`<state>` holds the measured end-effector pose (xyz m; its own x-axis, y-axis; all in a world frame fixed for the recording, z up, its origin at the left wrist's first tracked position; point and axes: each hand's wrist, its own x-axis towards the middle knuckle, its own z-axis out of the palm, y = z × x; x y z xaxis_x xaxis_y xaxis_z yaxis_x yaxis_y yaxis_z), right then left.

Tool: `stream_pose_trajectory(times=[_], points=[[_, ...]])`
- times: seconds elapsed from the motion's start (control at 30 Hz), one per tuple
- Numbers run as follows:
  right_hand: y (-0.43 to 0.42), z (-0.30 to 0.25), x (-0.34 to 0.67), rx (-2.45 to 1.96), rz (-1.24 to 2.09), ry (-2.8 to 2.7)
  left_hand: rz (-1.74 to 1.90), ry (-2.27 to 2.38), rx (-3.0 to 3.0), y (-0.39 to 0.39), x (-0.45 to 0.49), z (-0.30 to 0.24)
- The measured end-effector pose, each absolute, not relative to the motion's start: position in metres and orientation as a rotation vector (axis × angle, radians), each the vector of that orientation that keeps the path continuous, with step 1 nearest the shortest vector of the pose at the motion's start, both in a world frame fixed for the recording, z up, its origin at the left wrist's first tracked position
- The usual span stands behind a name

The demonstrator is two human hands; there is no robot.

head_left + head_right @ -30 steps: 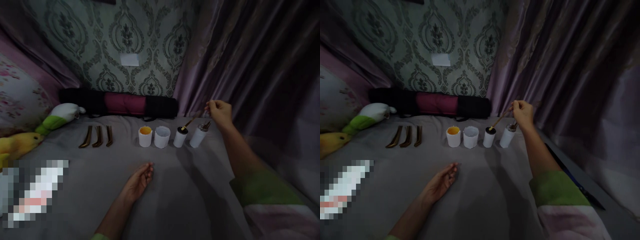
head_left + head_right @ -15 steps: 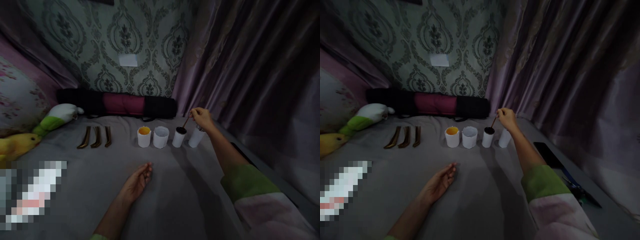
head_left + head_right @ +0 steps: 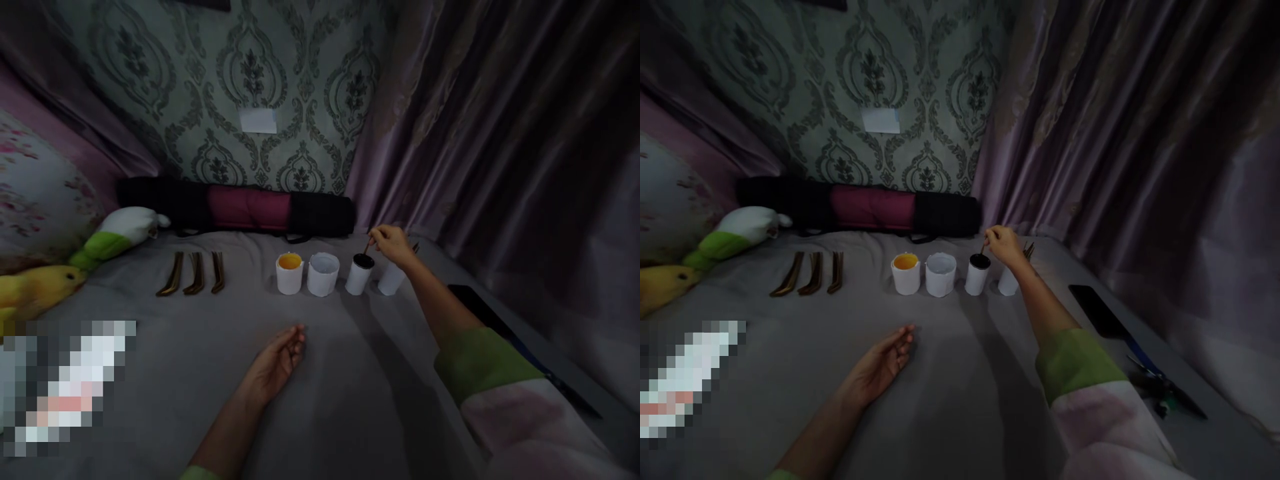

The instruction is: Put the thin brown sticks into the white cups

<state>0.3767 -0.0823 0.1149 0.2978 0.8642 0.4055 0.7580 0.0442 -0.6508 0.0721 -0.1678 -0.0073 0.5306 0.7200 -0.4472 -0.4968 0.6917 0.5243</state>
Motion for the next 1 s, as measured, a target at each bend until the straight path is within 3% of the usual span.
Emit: stream_pose_trajectory(times=[1.0], points=[[-0.08, 0.103, 0.373, -1.846, 0.27, -1.486, 0.752, 0.69, 0.348, -0.167, 0.072, -0.008]])
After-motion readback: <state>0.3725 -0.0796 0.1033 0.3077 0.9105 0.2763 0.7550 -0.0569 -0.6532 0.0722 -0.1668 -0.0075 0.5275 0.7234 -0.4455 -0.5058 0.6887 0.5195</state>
